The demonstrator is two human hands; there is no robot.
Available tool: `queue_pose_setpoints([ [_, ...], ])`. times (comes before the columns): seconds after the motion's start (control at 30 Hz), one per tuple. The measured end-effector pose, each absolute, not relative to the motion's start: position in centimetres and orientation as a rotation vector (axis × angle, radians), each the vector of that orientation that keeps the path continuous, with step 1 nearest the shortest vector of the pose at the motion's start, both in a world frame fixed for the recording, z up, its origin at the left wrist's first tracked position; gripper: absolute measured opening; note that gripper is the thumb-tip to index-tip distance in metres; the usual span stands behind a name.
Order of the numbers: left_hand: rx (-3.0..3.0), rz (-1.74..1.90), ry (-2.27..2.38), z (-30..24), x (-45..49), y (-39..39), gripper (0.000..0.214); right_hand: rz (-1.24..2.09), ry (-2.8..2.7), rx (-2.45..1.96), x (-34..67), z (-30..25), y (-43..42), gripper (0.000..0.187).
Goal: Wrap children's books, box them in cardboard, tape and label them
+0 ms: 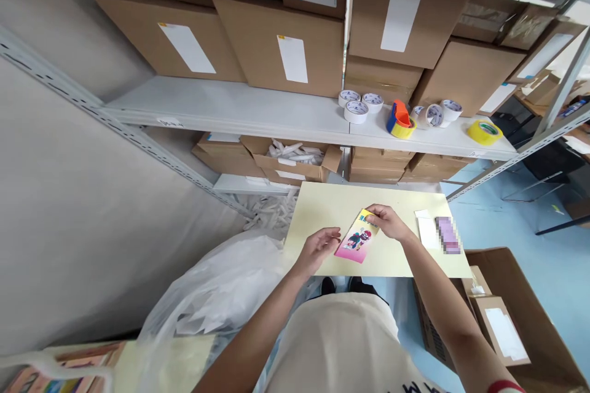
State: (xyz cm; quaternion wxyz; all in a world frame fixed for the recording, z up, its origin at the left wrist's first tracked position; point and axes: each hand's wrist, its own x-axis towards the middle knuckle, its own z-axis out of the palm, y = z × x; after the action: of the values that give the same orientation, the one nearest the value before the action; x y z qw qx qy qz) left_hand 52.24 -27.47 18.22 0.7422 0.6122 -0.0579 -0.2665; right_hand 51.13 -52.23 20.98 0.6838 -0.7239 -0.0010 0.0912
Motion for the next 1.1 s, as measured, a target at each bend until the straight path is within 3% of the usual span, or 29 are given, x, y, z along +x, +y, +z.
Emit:
queue_pose_setpoints([
  [0.17,1.580,-0.513,-0.260,19.8,52.3,-30.2,0.029,0.216,-0.026,-1.643,52.0,21.4,-52.3,0.037],
  [0.3,1.535,-0.458,-0.154,20.0,51.7,-32.0,0.030,0.147,0.027,-1.521,53.1,21.8,-53.2,0.038],
  [0.5,1.242,-0.427,0.157,19.3,50.9,-34.0,0.045,0.118,0.164,-1.164,51.2,21.0,-54.2,0.066],
  [0.7,1.217,-0.442,0.228,17.9,49.9,-35.5,0.045,0.162,0.295,-1.121,45.8,18.6,-54.7,0.042],
  [0.97,1.394,-0.352,0.223,17.0,48.9,-36.7,0.067,0.071,0.392,-1.122,44.9,16.2,-55.0,0.039],
  [1.1,1.455,-0.361,0.206,16.6,48.7,-36.1,0.061,0.077,0.402,-1.116,45.3,15.6,-54.9,0.040],
])
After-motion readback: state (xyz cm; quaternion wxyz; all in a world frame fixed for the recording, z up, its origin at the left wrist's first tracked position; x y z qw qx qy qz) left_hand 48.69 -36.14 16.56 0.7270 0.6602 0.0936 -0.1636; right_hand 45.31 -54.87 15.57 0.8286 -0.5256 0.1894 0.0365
